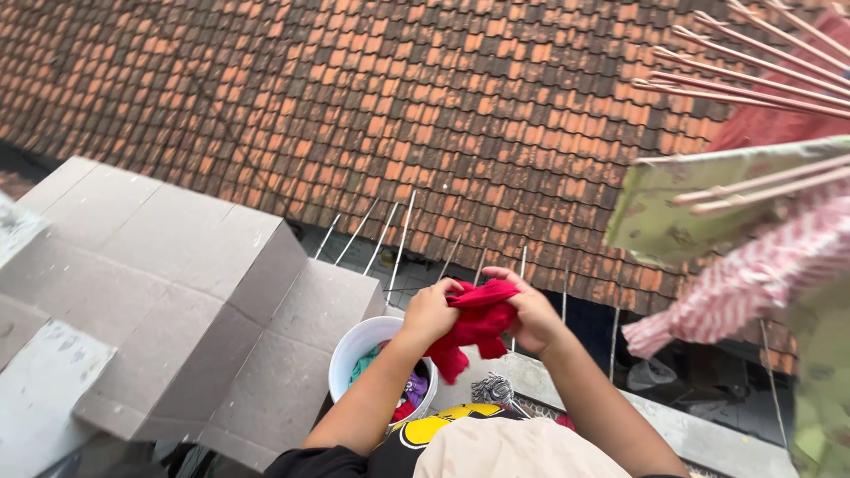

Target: The person is hanging laundry on a circular drying rack on a balcony.

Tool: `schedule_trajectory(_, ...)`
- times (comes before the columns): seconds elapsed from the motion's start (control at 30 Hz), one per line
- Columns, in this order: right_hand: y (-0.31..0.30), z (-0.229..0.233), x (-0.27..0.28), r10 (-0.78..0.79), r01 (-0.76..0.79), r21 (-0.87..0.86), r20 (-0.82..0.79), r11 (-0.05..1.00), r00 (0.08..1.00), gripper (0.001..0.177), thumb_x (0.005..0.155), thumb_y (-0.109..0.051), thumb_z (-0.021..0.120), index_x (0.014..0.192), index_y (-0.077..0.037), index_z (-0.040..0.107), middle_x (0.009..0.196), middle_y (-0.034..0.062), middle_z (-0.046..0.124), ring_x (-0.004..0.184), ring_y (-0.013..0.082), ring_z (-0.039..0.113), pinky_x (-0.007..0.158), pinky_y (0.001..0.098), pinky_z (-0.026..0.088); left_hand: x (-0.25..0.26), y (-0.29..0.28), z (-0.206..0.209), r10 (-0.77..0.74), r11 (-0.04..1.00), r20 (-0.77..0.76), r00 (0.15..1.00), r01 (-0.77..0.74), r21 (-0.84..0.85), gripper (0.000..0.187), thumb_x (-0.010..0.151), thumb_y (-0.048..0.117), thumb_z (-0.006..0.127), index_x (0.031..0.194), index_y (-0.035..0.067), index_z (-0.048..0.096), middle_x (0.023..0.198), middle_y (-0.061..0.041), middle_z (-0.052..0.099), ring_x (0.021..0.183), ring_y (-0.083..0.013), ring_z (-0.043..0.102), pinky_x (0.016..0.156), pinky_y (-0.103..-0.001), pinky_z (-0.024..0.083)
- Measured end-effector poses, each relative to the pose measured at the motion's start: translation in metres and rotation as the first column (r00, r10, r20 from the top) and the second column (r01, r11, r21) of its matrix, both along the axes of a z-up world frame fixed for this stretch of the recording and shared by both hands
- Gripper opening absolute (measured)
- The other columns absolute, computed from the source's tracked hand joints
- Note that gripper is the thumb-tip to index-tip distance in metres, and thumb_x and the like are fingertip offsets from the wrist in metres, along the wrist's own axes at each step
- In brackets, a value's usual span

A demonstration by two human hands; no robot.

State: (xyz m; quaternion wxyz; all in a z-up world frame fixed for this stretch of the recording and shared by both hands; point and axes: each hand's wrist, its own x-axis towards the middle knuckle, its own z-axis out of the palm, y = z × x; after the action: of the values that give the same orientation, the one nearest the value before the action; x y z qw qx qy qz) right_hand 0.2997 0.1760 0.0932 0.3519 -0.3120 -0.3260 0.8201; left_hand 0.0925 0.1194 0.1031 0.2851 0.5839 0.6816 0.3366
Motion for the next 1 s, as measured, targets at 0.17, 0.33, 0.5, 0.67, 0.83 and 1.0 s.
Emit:
schedule_trajectory(0.17,-0.014,0.008,0.009,-0.041,0.028,0.134,0.095,0.991,0.995,0.048,0.085,0.004,0.060,0.130,-0.011,0.056,0.115,0.0070,0.071,0.101,0.0193,0.071,0.089,0.0367,0.060,0.006,0.053,-0.096,-0.043,0.998,0.709,0.704,0.070,-0.009,0.029,0.091,0.013,0.058,0.110,0.002,0.076,0.100,-0.017,0.078,0.095,-0.0278,0.075,0.086,-0.038,0.058)
schedule_trajectory(0.33,-0.009,-0.025,0.025,-0.458,-0.091,0.617,0.667,0.782,0.587,0.037,0.080,0.000,0.069,0.116,-0.008,0.070,0.098,0.0091,0.077,0.092,0.0194,0.071,0.084,0.0335,0.057,0.033,0.053,-0.058,0.102,0.956,0.971,0.218,0.248,-0.157,0.024,0.094,0.013,0.060,0.108,-0.002,0.071,0.102,-0.014,0.076,0.091,-0.0258,0.074,0.085,-0.040,0.058)
schedule_trajectory(0.5,0.025,-0.072,0.057,-0.478,0.396,0.350,0.191,0.849,0.857,0.037,0.088,0.007,0.050,0.113,-0.006,0.074,0.107,0.0102,0.077,0.099,0.0199,0.072,0.088,0.0305,0.057,0.047,0.052,-0.037,-0.156,0.858,0.897,0.414,0.507,-0.085,0.033,0.084,0.010,0.069,0.117,0.009,0.069,0.103,-0.006,0.074,0.091,-0.0173,0.071,0.085,-0.036,0.058)
schedule_trajectory(0.67,0.003,-0.009,0.063,-0.388,0.353,0.175,0.253,0.919,0.886,0.043,0.093,0.010,0.050,0.129,-0.012,0.060,0.108,0.0081,0.068,0.095,0.0204,0.067,0.083,0.0348,0.053,0.055,0.057,-0.049,-0.320,0.905,0.410,0.854,0.404,-0.135,0.028,0.083,0.018,0.072,0.107,0.004,0.073,0.091,-0.010,0.076,0.082,-0.0176,0.072,0.076,-0.034,0.057)
schedule_trajectory(0.83,-0.005,-0.012,0.064,-0.324,0.302,0.152,0.152,0.941,0.934,0.041,0.089,0.008,0.049,0.127,-0.006,0.057,0.111,0.0078,0.070,0.101,0.0200,0.069,0.089,0.0349,0.056,0.069,0.073,-0.068,-0.237,0.940,0.515,0.824,0.328,-0.092,0.027,0.091,0.017,0.061,0.105,0.001,0.076,0.091,-0.009,0.079,0.082,-0.0164,0.072,0.075,-0.031,0.056)
schedule_trajectory(1.0,-0.006,-0.026,0.079,-0.265,0.123,0.383,0.347,0.916,0.900,0.049,0.081,-0.002,0.070,0.126,-0.015,0.058,0.115,0.0060,0.071,0.104,0.0173,0.068,0.092,0.0335,0.054,0.074,0.089,-0.067,-0.043,0.961,0.915,0.400,0.269,-0.072,0.029,0.089,0.012,0.053,0.103,-0.003,0.073,0.092,-0.010,0.078,0.080,-0.0199,0.074,0.076,-0.034,0.058)
